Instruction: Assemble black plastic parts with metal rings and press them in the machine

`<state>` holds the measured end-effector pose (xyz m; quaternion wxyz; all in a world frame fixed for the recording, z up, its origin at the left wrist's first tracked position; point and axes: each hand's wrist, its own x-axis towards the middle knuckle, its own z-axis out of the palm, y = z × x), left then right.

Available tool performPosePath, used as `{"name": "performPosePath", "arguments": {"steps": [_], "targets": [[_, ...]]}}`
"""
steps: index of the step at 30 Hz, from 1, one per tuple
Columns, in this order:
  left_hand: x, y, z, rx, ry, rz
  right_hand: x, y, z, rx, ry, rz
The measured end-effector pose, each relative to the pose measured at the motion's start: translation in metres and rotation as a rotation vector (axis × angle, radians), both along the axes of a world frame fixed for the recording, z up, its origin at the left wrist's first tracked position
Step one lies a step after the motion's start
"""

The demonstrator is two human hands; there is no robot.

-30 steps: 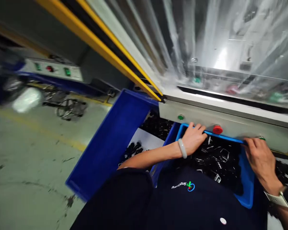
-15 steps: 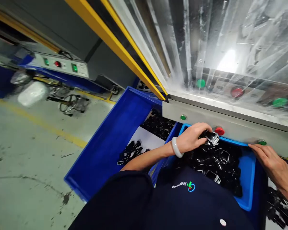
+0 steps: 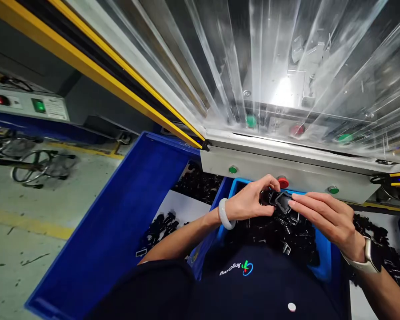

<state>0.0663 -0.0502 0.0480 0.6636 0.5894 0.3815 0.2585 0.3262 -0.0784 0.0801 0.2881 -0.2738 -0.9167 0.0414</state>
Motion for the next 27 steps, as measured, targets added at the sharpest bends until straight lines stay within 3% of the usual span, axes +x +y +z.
{"name": "performPosePath", "arguments": {"steps": [6, 10, 15, 18, 22, 24, 25, 27], "targets": [[0.001, 0.008, 0.004, -0.221, -0.182, -0.093, -0.002, 0.014, -0.003, 0.076, -0.059, 0.027], [0.001, 0.015, 0.004, -0.438, -0.290, -0.169, -0.002, 0.017, -0.007, 0.012, -0.044, 0.055], [0.002, 0.033, 0.003, -0.470, -0.285, -0.002, -0.008, 0.043, 0.001, -0.175, 0.052, 0.083], [-0.003, 0.064, 0.012, -0.416, -0.313, 0.139, -0.015, 0.100, 0.021, -0.322, 0.191, -0.125], [-0.009, 0.136, 0.036, -0.208, -0.303, 0.345, -0.033, 0.226, 0.057, -0.150, 0.342, -0.718], [-0.007, 0.180, 0.051, -0.113, -0.277, 0.416, -0.046, 0.289, 0.073, -0.226, 0.266, -0.933], [-0.004, 0.204, 0.058, -0.068, -0.268, 0.448, -0.052, 0.314, 0.079, -0.285, 0.215, -0.992], [0.004, 0.250, 0.070, 0.012, -0.262, 0.510, -0.059, 0.345, 0.087, -0.357, 0.136, -0.981]]}}
